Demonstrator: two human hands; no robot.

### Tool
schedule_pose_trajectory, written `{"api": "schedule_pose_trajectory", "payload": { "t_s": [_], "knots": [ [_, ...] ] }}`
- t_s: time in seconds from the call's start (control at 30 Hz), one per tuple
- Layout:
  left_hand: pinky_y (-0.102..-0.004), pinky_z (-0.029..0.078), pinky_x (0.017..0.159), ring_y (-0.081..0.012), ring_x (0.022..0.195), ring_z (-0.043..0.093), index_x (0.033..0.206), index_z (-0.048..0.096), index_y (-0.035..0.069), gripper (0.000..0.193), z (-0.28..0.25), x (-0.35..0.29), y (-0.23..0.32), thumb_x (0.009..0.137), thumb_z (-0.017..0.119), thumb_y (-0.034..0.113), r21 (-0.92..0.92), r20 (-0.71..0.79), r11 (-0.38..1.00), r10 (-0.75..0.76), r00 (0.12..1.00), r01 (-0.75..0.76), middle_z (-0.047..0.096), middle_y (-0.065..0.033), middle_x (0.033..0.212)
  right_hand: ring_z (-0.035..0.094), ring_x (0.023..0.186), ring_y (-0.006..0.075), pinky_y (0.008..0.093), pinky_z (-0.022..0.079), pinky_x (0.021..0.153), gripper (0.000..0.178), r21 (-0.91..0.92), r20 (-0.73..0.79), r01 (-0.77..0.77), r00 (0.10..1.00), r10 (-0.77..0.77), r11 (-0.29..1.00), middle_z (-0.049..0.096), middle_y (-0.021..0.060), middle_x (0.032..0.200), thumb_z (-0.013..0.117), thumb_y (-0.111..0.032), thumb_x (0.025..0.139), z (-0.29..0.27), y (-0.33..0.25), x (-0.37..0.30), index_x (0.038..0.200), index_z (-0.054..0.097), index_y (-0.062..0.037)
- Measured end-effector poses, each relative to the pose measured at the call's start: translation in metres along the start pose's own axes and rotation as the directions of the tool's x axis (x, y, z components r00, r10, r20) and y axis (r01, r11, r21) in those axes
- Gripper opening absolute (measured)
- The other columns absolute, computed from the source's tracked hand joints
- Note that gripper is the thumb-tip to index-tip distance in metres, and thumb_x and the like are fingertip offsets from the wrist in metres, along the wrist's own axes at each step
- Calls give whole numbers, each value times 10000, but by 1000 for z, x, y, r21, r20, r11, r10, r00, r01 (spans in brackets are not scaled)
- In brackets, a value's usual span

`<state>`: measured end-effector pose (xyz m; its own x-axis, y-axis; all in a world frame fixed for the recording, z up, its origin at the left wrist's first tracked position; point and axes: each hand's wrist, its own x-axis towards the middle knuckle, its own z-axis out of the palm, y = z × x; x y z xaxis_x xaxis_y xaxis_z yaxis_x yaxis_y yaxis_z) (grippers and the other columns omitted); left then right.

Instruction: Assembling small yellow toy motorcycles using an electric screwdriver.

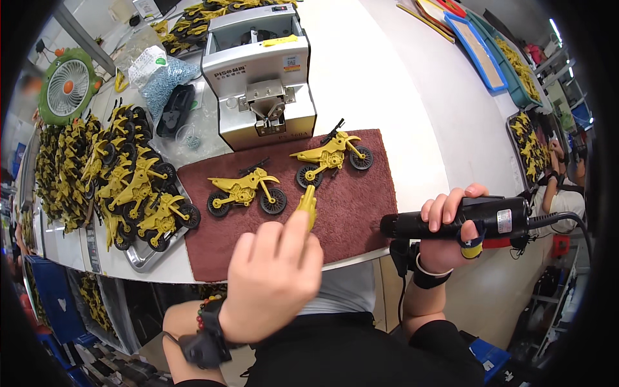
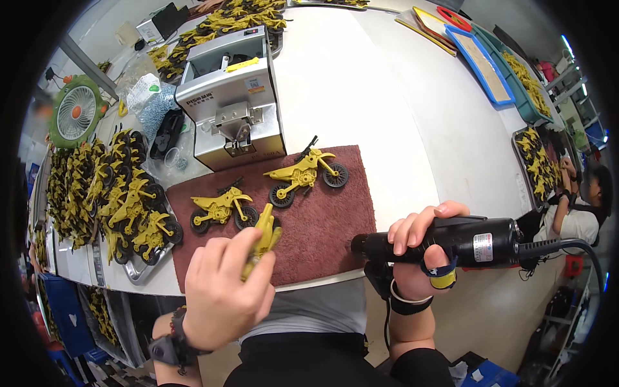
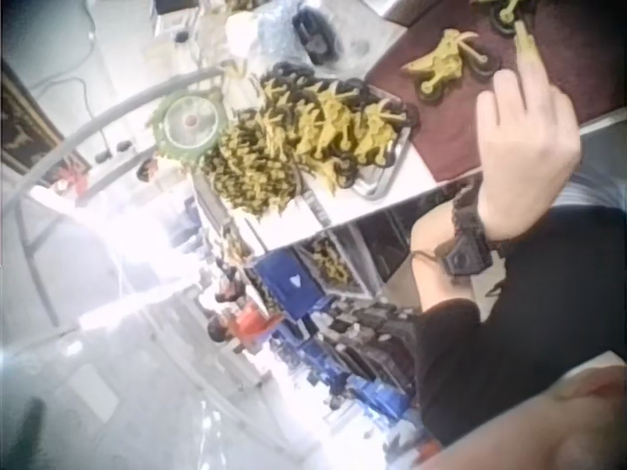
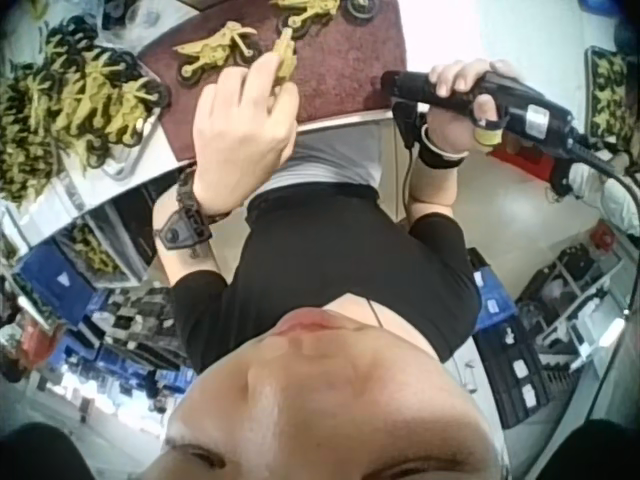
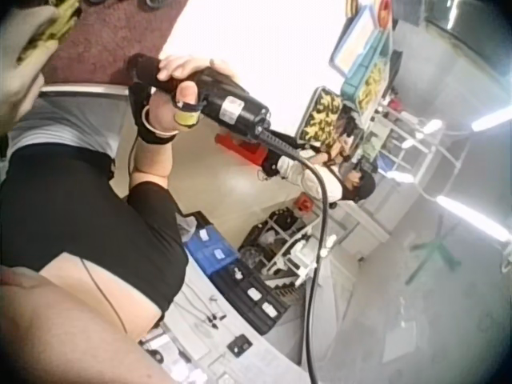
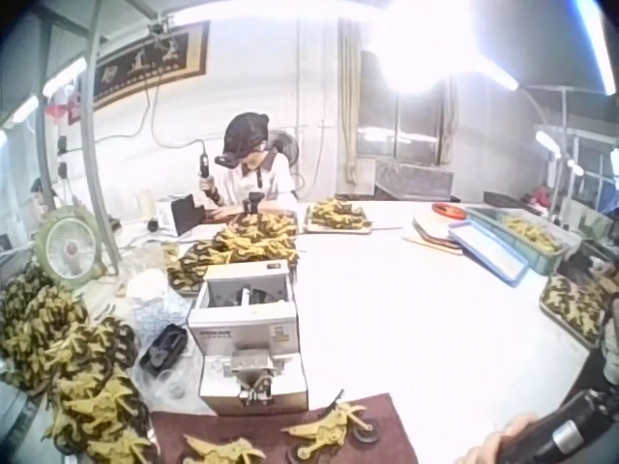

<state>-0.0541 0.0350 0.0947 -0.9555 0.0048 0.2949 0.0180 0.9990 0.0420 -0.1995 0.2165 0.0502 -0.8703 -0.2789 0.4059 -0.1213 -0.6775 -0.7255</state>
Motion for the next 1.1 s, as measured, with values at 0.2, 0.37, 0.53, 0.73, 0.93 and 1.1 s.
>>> {"api": "schedule_pose_trajectory", "payload": {
  "t_s": [0.2,0.37,0.53,0.73,0.93,1.1],
  "knots": [
    [-276,487,543,-226,746,533,656,599,32,107,42,84,45,609,641,118,-164,91,982,108,990,-92,512,-107,775,488,559,186,343,419,593,474,30,12,29,999,-30,999,457,81,702,642,-187,763,0,-3,-2,1122,371,-39],
    [-426,444,754,-376,839,544,1018,482,-54,337,50,108,34,808,527,206,-669,193,731,-3,981,134,527,-245,899,475,569,177,338,394,595,468,49,-53,77,996,-75,996,452,79,718,603,-188,769,-22,-17,-10,1143,371,-30],
    [-412,405,855,-337,990,504,1147,496,23,450,72,77,-15,704,542,87,-676,5,663,439,898,-321,561,-154,1040,476,564,177,342,392,598,471,67,-33,116,993,-114,991,454,77,715,605,-190,763,-27,-22,-12,1141,375,-29],
    [-312,379,702,-177,822,528,1081,578,66,516,85,42,-7,624,723,258,-368,-25,904,224,974,-217,566,-30,886,471,592,168,339,371,603,537,6,-61,175,983,-175,985,466,76,735,635,-257,780,-29,-19,-11,1207,380,-55],
    [-333,383,753,-230,932,499,1084,568,45,514,73,30,-4,674,686,331,-302,-131,944,99,986,-135,524,-78,1049,492,592,177,333,376,606,589,174,43,131,989,-141,976,468,80,831,681,-371,758,-22,-24,-6,1176,402,-62],
    [-349,370,772,-217,901,523,989,600,90,411,1,-21,-50,656,726,295,-228,-225,959,-219,950,167,574,-63,949,516,584,194,331,401,593,596,29,147,77,986,-81,997,456,119,944,676,-369,761,-12,-9,-3,1134,381,-10]
  ]
}}
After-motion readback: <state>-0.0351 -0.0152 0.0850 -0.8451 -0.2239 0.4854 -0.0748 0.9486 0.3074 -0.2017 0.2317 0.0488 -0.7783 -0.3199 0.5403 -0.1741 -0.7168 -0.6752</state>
